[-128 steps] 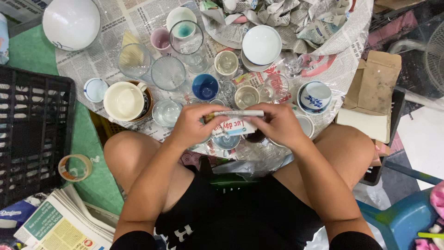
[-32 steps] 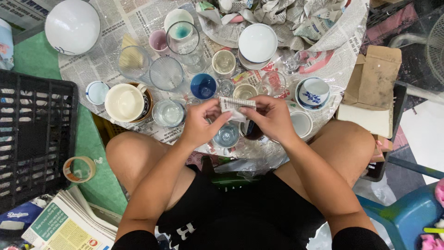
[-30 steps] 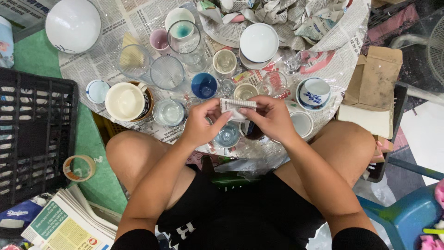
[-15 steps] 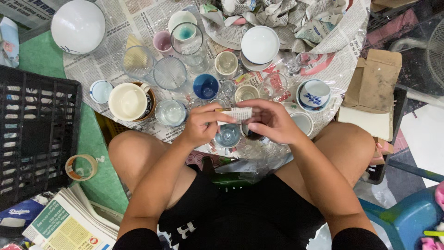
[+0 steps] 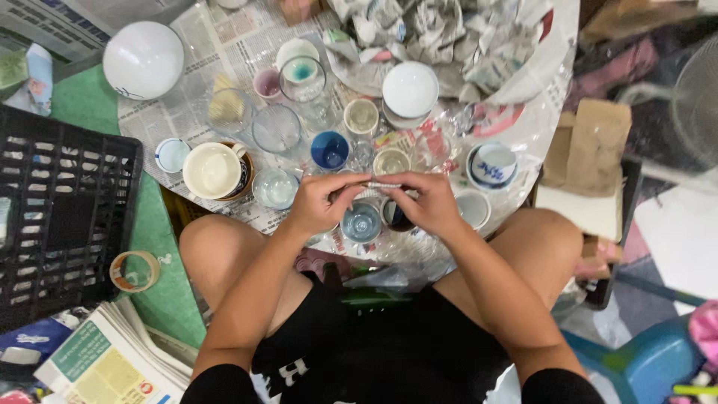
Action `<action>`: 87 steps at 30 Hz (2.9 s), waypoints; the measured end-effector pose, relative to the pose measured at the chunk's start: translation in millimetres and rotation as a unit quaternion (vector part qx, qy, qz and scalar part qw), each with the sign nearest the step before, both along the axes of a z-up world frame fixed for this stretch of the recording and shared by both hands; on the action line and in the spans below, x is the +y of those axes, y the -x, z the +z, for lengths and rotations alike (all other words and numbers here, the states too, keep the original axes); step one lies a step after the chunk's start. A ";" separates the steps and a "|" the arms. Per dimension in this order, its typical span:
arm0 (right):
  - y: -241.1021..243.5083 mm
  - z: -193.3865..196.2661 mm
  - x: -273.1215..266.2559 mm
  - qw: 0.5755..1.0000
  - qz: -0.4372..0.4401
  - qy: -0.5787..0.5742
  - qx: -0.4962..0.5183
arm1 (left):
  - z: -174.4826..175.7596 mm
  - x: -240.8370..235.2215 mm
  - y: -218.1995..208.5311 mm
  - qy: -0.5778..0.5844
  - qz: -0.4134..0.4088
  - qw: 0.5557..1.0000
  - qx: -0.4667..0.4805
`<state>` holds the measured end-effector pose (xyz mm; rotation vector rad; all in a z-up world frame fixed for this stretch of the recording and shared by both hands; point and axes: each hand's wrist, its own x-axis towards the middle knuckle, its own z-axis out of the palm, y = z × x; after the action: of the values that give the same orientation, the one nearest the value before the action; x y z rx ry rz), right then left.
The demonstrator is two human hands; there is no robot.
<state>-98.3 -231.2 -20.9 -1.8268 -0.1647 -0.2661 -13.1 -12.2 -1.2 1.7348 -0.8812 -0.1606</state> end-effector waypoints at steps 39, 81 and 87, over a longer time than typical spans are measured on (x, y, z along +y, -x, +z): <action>45.5 19.4 220.7 0.898 0.359 -0.213 0.141 | 85.9 447.8 -61.3 -0.388 0.559 0.728 -0.088; -75.9 37.7 -117.7 0.985 -0.137 0.077 0.070 | -16.2 -3.4 -5.9 0.034 -0.046 0.955 -0.292; -151.6 6.3 -155.5 0.959 -0.137 0.237 0.069 | -20.7 -14.5 0.9 0.035 -0.095 0.964 -0.246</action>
<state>53.3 -386.7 -14.7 -2.3408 0.1368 -0.3091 -13.9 -26.7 -22.0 1.6471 -1.3992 0.1839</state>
